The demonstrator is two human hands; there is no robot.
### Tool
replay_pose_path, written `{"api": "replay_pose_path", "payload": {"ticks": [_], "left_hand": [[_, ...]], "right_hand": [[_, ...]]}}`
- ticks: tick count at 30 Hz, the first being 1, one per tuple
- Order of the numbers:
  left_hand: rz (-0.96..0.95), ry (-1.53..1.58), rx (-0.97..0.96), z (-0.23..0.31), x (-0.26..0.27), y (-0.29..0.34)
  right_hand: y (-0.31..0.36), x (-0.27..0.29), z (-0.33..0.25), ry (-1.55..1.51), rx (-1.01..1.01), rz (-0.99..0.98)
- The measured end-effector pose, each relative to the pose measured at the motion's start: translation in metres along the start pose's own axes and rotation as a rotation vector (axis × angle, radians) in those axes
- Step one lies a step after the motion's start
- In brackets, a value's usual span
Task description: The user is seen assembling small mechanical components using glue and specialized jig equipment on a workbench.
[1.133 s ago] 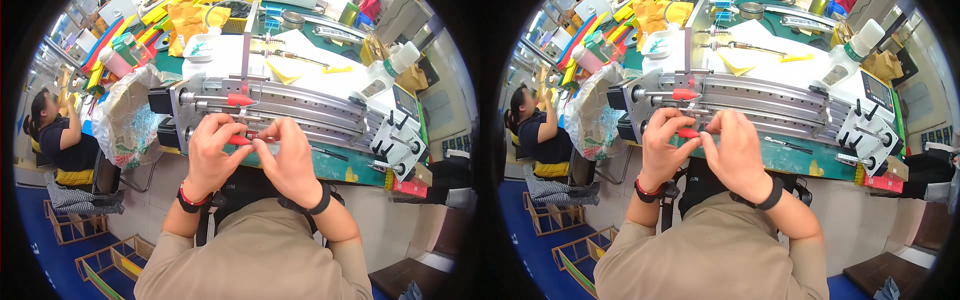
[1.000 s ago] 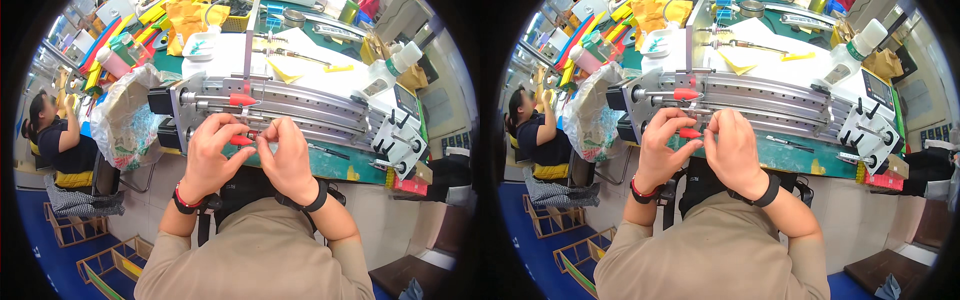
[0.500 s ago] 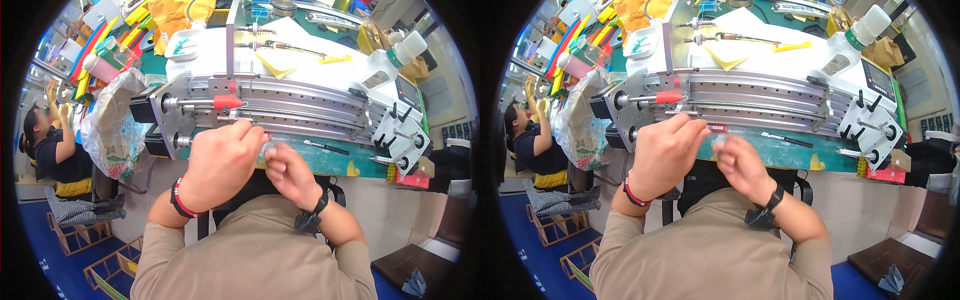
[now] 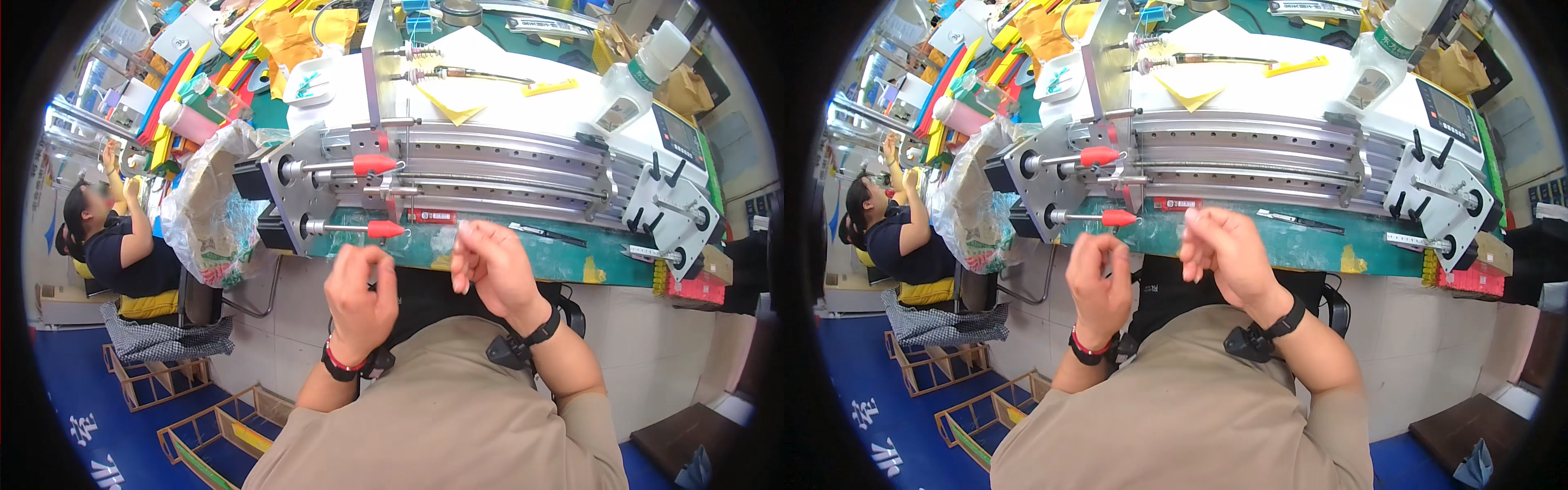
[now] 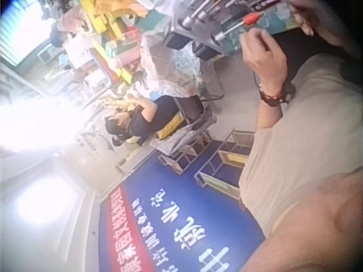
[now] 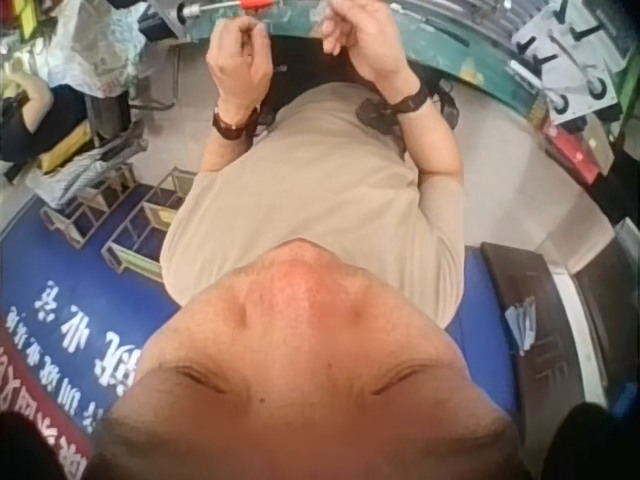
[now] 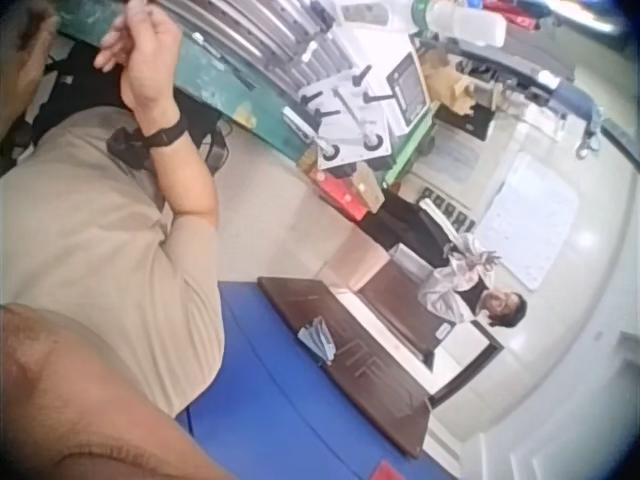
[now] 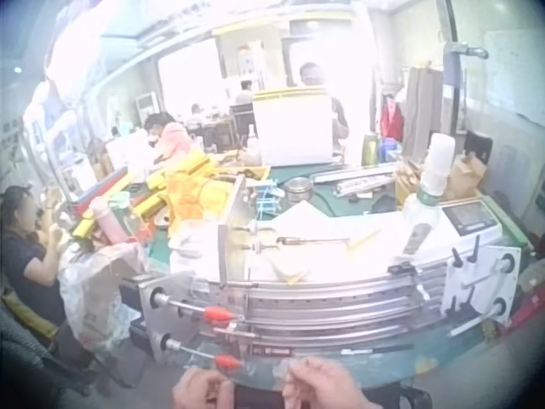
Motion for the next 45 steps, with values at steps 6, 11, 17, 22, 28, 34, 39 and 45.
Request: {"api": "replay_pose_path", "payload": {"ticks": [6,11,17,22,28,34,39,45], "left_hand": [[0.083,-0.051,-0.193,0.008,0.006,-0.035],[-0.045,-0.209,-0.512,0.025,-0.007,-0.021],[-0.808,0.311,-0.384,-0.018,-0.107,0.044],[-0.873,0.061,-0.334,-0.090,-0.195,0.075],[-0.976,0.123,-0.145,-0.098,-0.197,0.073],[-0.958,0.093,-0.210,-0.100,-0.200,0.074],[-0.973,0.075,-0.184,-0.100,-0.199,0.076],[-0.953,0.100,-0.247,-0.097,-0.201,0.073]], "right_hand": [[0.045,0.002,-0.030,-0.013,0.102,0.159],[0.149,0.042,-0.134,0.687,0.549,0.611],[0.180,0.106,-0.243,0.994,0.703,1.132],[0.161,0.081,-0.264,1.660,0.356,1.247],[0.170,0.098,-0.240,0.778,0.556,1.095],[0.160,0.106,-0.230,0.544,0.674,1.106],[0.167,0.094,-0.242,0.919,0.503,1.169],[0.174,0.112,-0.243,0.682,0.513,1.114]]}}
Point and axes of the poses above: each hand's wrist, its own y-axis away from the middle knuckle, its own x-axis out of the back of the hand, z = x × y, the point moved 5 cm from there along -y, towards the middle knuckle, and after that the axes turned 2 degrees about -y, right-handed, at the moved point
